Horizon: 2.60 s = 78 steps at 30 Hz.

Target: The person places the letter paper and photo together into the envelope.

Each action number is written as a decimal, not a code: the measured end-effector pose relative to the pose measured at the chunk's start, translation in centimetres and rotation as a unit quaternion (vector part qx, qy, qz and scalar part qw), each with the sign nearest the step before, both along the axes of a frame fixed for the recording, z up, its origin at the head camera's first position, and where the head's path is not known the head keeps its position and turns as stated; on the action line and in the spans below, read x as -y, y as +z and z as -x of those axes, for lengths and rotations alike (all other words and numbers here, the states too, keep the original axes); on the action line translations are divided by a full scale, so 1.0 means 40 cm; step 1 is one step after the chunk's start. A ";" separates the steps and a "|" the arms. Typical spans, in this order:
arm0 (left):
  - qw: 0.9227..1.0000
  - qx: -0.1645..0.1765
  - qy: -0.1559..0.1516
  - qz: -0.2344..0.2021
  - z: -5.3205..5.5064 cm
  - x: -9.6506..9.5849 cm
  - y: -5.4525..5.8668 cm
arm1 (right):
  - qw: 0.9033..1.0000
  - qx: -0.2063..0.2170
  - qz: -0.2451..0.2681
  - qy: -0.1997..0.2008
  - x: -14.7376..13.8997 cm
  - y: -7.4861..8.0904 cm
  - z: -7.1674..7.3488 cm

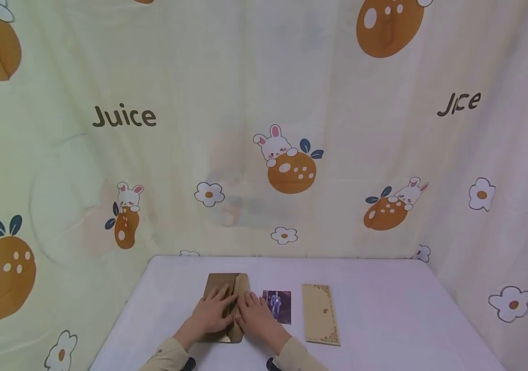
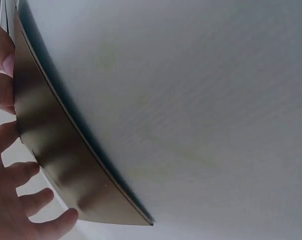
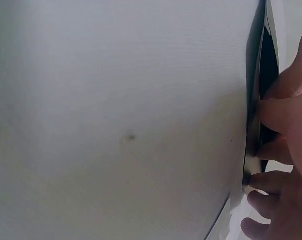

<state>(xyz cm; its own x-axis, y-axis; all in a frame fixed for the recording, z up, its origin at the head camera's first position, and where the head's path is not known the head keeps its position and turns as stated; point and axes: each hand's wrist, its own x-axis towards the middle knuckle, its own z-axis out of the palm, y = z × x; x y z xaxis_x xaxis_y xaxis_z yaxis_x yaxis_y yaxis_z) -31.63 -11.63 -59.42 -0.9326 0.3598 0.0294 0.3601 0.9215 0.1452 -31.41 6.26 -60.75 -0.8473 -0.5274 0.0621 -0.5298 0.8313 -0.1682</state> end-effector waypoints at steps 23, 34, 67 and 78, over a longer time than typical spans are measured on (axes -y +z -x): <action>0.982 0.122 -0.143 0.029 0.075 0.116 0.068 | 0.999 0.011 -0.027 -0.016 0.000 0.011 -0.005; 0.982 0.086 -0.163 0.037 0.091 0.135 0.066 | 1.000 0.006 0.013 -0.004 -0.005 -0.008 0.013; 0.983 0.063 -0.159 0.071 0.091 0.113 0.045 | 0.993 0.020 0.111 -0.040 -0.126 0.014 0.011; 0.983 0.066 -0.157 0.067 0.080 0.112 0.048 | 0.982 0.009 0.069 -0.174 -0.213 0.005 0.042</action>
